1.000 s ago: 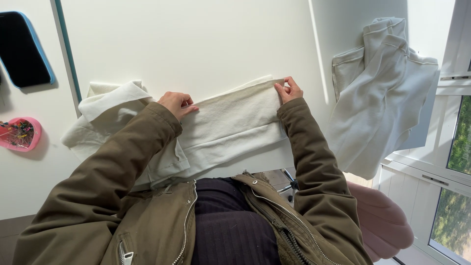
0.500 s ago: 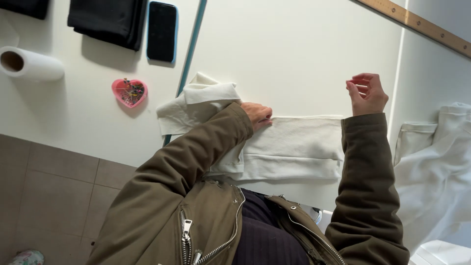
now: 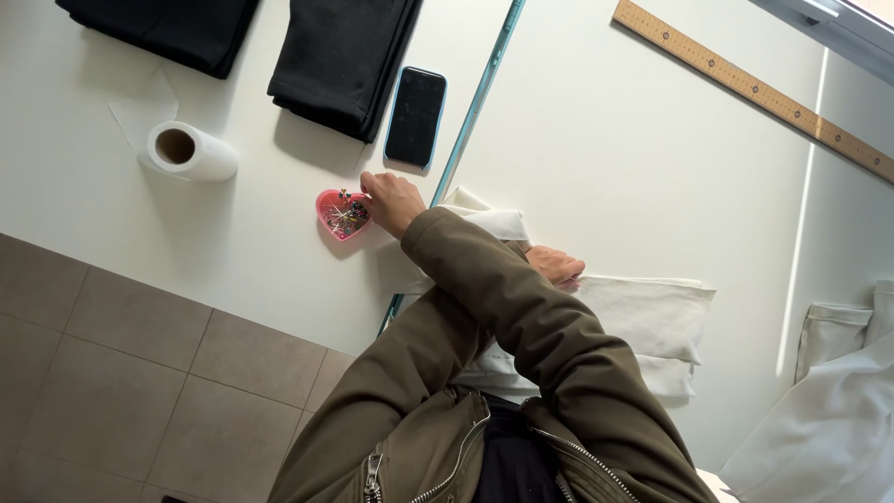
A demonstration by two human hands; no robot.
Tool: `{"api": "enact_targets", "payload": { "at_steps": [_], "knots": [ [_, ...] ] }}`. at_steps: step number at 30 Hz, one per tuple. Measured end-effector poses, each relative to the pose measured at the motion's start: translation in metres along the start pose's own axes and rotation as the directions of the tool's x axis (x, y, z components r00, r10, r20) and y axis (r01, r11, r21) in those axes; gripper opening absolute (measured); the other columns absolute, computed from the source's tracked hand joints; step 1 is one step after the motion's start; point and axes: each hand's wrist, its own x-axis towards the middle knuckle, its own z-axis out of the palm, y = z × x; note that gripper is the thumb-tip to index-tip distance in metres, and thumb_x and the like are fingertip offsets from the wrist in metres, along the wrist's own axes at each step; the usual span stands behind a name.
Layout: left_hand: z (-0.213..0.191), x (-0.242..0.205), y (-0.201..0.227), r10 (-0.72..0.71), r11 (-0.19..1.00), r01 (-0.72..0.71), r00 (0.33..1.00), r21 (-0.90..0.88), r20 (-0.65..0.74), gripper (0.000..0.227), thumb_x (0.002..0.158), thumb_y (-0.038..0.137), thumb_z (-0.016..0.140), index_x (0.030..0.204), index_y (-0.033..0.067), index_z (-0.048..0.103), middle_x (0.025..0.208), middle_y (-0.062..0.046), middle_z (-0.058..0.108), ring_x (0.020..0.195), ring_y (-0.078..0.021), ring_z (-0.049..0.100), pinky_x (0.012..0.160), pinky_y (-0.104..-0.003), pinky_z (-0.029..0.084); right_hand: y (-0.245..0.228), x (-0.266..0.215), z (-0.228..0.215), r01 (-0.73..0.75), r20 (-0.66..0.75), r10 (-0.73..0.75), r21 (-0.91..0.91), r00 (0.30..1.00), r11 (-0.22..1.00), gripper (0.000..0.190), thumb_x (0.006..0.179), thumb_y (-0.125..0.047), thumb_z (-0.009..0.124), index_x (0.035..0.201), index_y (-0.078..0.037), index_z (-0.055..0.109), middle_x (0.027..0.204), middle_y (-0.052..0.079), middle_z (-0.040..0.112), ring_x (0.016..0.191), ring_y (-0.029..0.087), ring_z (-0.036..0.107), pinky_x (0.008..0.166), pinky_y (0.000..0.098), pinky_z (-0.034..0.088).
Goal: The person lays a pair of white trousers flat on a white table and folds the bottom hem upwards. They then use straight pins from a pink heart-shaped container to secure the folded hem in place, working along the edge of the fabric.
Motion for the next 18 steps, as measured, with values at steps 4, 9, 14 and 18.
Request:
{"api": "enact_targets", "payload": {
  "at_steps": [4, 9, 14, 18],
  "knots": [
    [-0.001, 0.009, -0.002, -0.04, 0.999, 0.039, 0.996, 0.017, 0.084, 0.038, 0.094, 0.04, 0.066, 0.107, 0.0067, 0.052, 0.095, -0.008, 0.062, 0.086, -0.0239, 0.062, 0.078, -0.042, 0.053, 0.003, 0.002, -0.002, 0.062, -0.043, -0.067, -0.108, 0.997, 0.992, 0.011, 0.089, -0.012, 0.072, 0.089, -0.006, 0.062, 0.08, 0.01, 0.07, 0.07, 0.027, 0.068, 0.065, 0.0405, 0.056],
    [0.012, 0.012, -0.015, -0.047, 0.996, 0.047, 0.999, 0.071, 0.003, 0.036, 0.089, 0.037, 0.071, 0.104, 0.007, 0.056, 0.091, -0.008, 0.065, 0.084, -0.0244, 0.064, 0.074, -0.041, 0.054, 0.047, -0.034, -0.094, -0.023, -0.133, 0.012, -0.078, 0.991, 0.997, 0.011, 0.092, -0.012, 0.069, 0.094, -0.004, 0.061, 0.077, 0.011, 0.069, 0.062, 0.026, 0.068, 0.057, 0.0401, 0.057],
    [0.016, 0.012, -0.035, 0.084, 0.986, -0.043, 0.963, 0.163, -0.254, 0.021, 0.088, 0.028, 0.071, 0.095, 0.0097, 0.063, 0.081, -0.006, 0.067, 0.078, -0.0267, 0.068, 0.069, -0.042, 0.055, 0.151, -0.126, -0.204, -0.174, -0.41, 0.087, -0.18, 0.908, 0.968, 0.012, 0.09, -0.013, 0.075, 0.09, -0.005, 0.065, 0.078, 0.013, 0.074, 0.067, 0.027, 0.072, 0.061, 0.0404, 0.058],
    [-0.002, 0.0, -0.032, 0.049, 0.987, -0.001, 0.953, 0.158, -0.3, 0.023, 0.097, 0.029, 0.069, 0.095, 0.0088, 0.06, 0.081, -0.008, 0.068, 0.078, -0.0304, 0.068, 0.069, -0.044, 0.053, 0.236, -0.214, -0.25, -0.434, -0.421, 0.338, -0.157, 0.842, 0.887, 0.012, 0.094, -0.014, 0.075, 0.089, -0.004, 0.068, 0.076, 0.012, 0.074, 0.066, 0.025, 0.072, 0.063, 0.0389, 0.059]
  ]
}}
